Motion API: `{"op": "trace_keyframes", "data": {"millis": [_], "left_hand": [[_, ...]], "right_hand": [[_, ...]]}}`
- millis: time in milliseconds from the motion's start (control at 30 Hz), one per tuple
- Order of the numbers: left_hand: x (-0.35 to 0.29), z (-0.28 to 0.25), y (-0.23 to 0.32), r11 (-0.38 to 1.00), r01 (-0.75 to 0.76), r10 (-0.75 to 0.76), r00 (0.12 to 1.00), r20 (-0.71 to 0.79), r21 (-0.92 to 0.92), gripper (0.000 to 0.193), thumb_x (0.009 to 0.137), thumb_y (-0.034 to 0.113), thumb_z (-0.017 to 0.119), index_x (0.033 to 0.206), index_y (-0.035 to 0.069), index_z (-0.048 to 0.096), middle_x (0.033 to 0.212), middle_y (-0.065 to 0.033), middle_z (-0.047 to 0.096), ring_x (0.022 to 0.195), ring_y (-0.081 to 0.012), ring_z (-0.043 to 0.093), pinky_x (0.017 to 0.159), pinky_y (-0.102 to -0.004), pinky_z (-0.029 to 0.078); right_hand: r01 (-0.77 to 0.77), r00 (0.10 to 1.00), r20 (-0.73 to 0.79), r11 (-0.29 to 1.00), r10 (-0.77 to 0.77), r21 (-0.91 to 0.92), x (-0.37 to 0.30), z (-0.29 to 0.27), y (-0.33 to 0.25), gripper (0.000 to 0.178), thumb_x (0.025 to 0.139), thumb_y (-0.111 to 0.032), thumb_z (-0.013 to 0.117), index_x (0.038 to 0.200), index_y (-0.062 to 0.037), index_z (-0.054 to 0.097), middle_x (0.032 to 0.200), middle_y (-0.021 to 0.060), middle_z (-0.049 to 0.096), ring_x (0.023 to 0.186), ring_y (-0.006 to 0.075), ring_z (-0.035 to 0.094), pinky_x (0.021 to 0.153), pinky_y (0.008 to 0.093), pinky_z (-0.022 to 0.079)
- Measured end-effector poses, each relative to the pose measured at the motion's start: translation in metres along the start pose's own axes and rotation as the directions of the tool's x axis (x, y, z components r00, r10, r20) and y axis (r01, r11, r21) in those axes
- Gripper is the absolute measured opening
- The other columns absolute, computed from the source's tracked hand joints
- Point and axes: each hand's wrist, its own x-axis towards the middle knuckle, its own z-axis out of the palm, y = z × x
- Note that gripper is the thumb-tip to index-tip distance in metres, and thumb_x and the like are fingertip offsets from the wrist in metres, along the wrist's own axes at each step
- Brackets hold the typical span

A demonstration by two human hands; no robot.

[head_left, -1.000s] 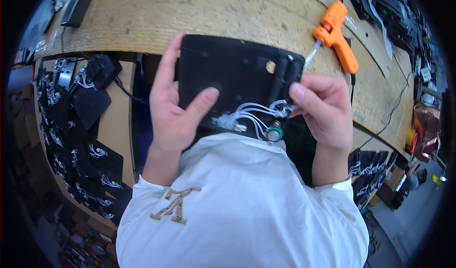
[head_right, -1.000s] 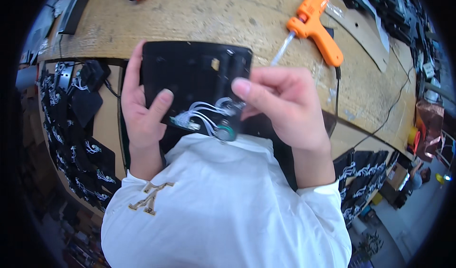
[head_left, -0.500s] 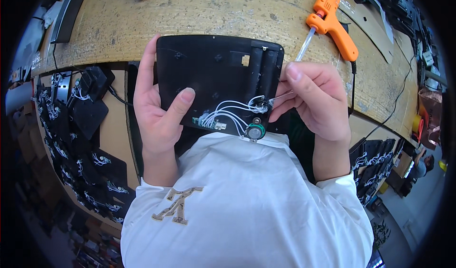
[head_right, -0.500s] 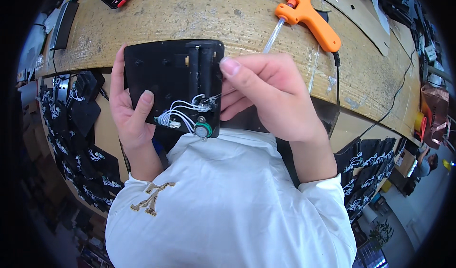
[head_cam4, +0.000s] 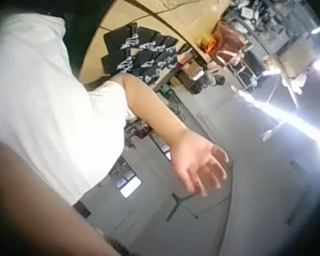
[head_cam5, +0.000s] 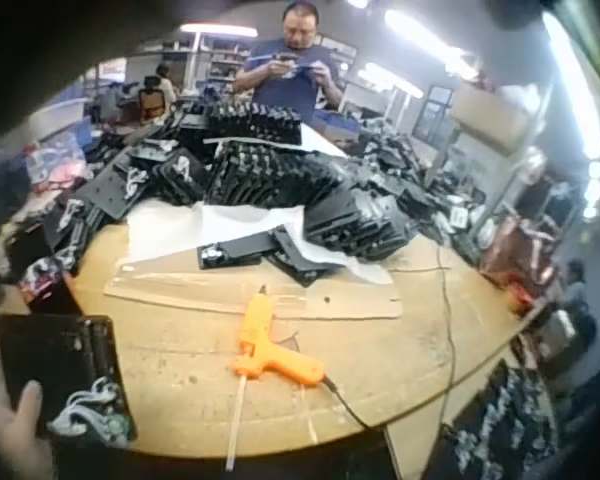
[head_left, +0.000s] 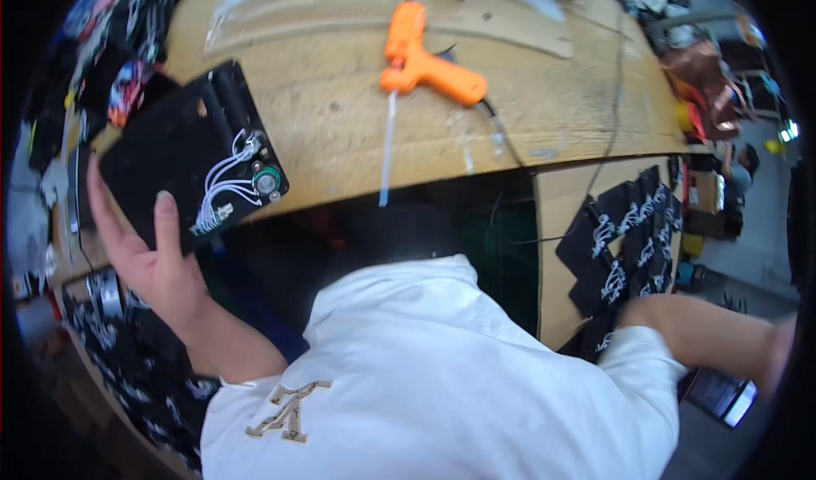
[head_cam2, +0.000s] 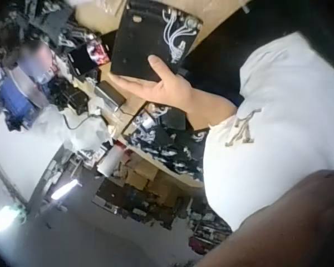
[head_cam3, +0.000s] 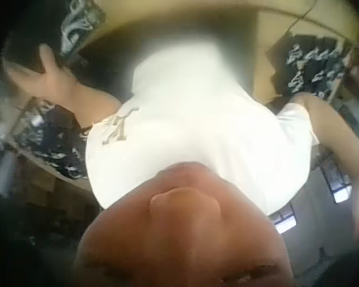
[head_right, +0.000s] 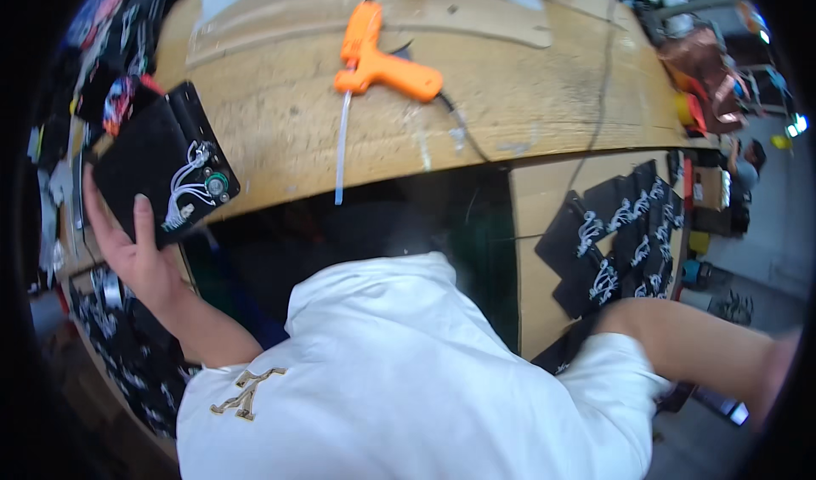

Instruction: The person uses a hot glue gun to secure wires and components onto the back of black plastic casings. They repeatedly pick up the casing, apply glue to specific points, and press the wires down to ensure they are fixed in place. The person handles multiple similar units on the workbench, moving them aside after gluing.

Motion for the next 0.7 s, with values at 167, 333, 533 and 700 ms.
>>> {"op": "trace_keyframes", "data": {"millis": [167, 333, 533, 700], "left_hand": [[-0.011, 0.018, -0.028, 0.997, -0.032, 0.039, 0.993, 0.111, -0.069, 0.066, 0.083, -0.009, 0.057, 0.142, 0.000, 0.030, 0.142, -0.0151, 0.036, 0.125, -0.0214, 0.041, 0.106, -0.0322, 0.030], [-0.014, 0.039, -0.041, 0.987, 0.080, -0.060, 0.987, 0.148, -0.136, 0.064, 0.085, -0.008, 0.056, 0.142, 0.003, 0.030, 0.140, -0.0137, 0.039, 0.124, -0.0190, 0.042, 0.105, -0.0301, 0.031], [-0.005, 0.034, -0.062, 0.992, 0.064, -0.052, 0.993, 0.109, -0.107, 0.063, 0.086, -0.007, 0.058, 0.142, 0.005, 0.031, 0.136, -0.0136, 0.042, 0.121, -0.0189, 0.044, 0.103, -0.0304, 0.033], [-0.007, 0.033, -0.060, 0.999, 0.021, -0.015, 0.989, 0.144, -0.037, 0.062, 0.086, -0.006, 0.058, 0.141, 0.003, 0.031, 0.135, -0.0147, 0.042, 0.119, -0.0196, 0.045, 0.102, -0.0302, 0.034]], "right_hand": [[-0.373, 0.890, -0.340, 0.914, 0.305, -0.157, -0.052, 0.021, 0.064, 0.019, 0.076, -0.013, 0.068, 0.092, -0.0024, 0.066, 0.085, 0.0146, 0.067, 0.072, 0.0228, 0.064, 0.068, 0.0297, 0.050], [0.167, 0.915, 0.395, 0.817, 0.079, -0.552, -0.100, 0.092, 0.086, 0.047, 0.085, -0.032, 0.063, 0.122, -0.0043, 0.054, 0.112, 0.0201, 0.058, 0.106, 0.0315, 0.055, 0.090, 0.0439, 0.044], [0.023, 0.841, 0.396, 0.705, 0.370, -0.708, -0.152, 0.085, 0.094, 0.061, 0.086, -0.044, 0.059, 0.137, -0.0191, 0.038, 0.137, 0.0248, 0.034, 0.127, 0.0457, 0.032, 0.095, 0.0643, 0.031], [0.130, 0.804, 0.480, 0.683, 0.352, -0.719, -0.140, 0.038, 0.051, 0.054, 0.082, -0.033, 0.067, 0.129, -0.0127, 0.048, 0.135, 0.0259, 0.036, 0.125, 0.0444, 0.035, 0.095, 0.0580, 0.035]]}}
